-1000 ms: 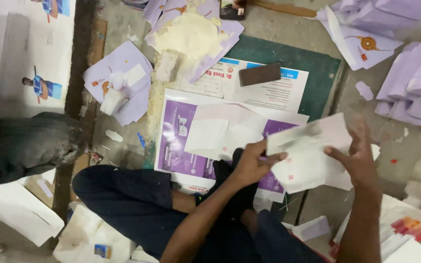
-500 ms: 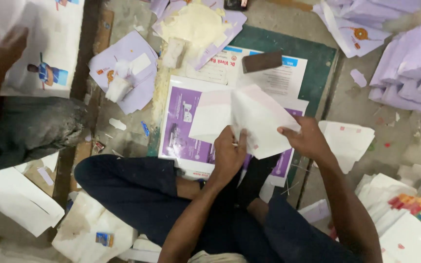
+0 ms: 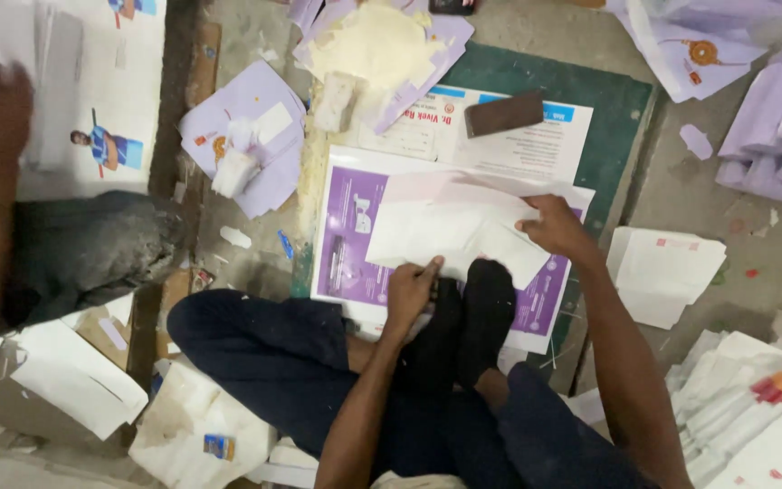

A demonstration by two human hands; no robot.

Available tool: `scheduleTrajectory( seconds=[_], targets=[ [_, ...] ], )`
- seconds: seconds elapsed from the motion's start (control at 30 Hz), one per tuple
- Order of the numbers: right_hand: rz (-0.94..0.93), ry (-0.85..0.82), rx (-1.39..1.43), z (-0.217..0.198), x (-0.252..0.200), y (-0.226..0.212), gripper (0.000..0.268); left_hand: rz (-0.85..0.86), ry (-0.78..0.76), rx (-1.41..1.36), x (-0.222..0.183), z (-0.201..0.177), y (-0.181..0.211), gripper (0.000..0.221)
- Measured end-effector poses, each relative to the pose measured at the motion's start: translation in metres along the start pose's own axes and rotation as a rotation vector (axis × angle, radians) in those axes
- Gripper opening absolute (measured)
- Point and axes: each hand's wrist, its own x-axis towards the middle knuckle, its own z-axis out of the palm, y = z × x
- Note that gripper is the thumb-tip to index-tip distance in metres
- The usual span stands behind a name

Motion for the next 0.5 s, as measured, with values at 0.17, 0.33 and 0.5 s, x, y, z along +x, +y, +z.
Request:
scheduleTrajectory(
  seconds=[0.17,0.33,0.5],
  targets=[
    [0.050,-0.067,-0.051,-0.025,-0.021,-0.047,0.049,-0.080,-0.028,0.153,0.022,-0.039,0.002,0.037],
    [-0.398,0.214,-0.121,-0.017,-0.065,-0.047,0.052,0.349,-0.137,0.077,0.006,-0.046,0.133,0.050],
    [-0.024,0.742,0.482,0.030,-0.071,-0.047,0.028,0.291,-0.423,0.124,0.094,-0.017,0.088,0.051]
  ],
)
